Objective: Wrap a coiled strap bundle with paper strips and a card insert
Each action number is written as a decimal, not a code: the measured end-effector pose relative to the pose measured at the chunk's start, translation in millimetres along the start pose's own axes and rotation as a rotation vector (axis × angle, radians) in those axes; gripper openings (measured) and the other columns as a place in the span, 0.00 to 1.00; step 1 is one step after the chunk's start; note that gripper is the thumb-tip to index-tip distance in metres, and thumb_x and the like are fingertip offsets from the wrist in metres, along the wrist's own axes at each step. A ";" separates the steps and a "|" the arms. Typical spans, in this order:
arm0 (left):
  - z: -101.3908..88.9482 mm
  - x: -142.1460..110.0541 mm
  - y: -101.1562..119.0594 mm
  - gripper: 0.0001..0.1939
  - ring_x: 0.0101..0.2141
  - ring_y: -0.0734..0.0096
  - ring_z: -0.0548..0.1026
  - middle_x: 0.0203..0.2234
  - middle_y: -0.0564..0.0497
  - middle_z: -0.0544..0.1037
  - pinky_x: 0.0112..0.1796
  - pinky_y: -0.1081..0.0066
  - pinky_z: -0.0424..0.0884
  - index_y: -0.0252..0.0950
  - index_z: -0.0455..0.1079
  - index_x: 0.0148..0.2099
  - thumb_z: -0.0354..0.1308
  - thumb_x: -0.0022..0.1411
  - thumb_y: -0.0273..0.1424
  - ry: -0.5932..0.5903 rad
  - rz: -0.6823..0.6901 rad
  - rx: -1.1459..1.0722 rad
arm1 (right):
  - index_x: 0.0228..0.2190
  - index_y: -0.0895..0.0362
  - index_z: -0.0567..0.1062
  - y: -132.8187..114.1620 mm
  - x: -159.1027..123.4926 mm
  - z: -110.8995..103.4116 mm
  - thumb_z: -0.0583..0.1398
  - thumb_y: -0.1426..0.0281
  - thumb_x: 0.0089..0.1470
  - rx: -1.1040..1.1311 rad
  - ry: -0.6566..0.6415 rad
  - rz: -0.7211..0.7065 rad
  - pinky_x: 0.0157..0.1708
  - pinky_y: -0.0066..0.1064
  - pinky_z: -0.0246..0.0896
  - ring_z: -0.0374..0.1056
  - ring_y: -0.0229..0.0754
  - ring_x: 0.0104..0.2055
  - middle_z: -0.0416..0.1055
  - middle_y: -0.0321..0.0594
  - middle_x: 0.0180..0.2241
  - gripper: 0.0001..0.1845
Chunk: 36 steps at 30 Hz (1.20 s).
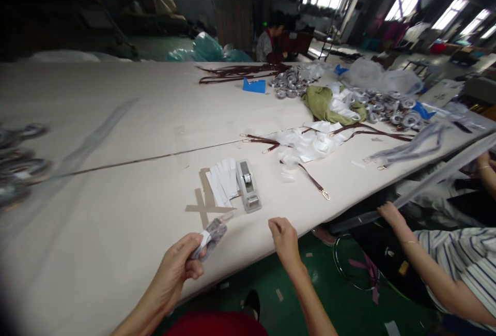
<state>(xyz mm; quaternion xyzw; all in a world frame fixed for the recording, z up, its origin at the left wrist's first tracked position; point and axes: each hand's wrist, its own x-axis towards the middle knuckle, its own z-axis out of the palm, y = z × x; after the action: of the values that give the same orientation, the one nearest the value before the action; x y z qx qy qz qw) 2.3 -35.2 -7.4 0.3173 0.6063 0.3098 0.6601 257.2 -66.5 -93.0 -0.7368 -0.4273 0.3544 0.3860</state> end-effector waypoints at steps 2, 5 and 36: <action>-5.3 0.7 1.7 0.31 0.16 0.80 0.70 0.25 0.57 0.71 0.17 0.82 0.62 0.34 0.64 0.32 0.66 0.45 0.57 -0.016 -0.004 0.008 | 0.35 0.55 0.80 -13.5 28.1 9.2 0.55 0.56 0.54 -0.027 0.022 -0.005 0.40 0.38 0.67 0.70 0.45 0.34 0.75 0.44 0.34 0.20; -12.5 1.3 3.6 0.30 0.16 0.79 0.70 0.25 0.57 0.70 0.17 0.81 0.62 0.34 0.65 0.32 0.66 0.45 0.57 -0.025 -0.014 0.006 | 0.38 0.57 0.80 -22.1 58.0 18.3 0.56 0.60 0.54 -0.078 0.032 0.011 0.47 0.39 0.65 0.70 0.46 0.39 0.75 0.46 0.37 0.19; -34.7 23.0 20.6 0.23 0.19 0.77 0.72 0.27 0.57 0.70 0.21 0.79 0.63 0.35 0.65 0.34 0.62 0.53 0.51 -0.146 -0.043 0.018 | 0.16 0.55 0.64 5.5 20.5 37.0 0.62 0.64 0.37 0.300 0.082 0.455 0.19 0.28 0.44 0.52 0.32 0.17 0.60 0.30 0.12 0.12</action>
<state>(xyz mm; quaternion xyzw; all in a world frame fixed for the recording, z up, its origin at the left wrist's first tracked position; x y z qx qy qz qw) -31.1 -3.0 -7.1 0.3320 0.5660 0.2658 0.7063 235.5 -40.1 -118.4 -0.7620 -0.1775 0.4612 0.4184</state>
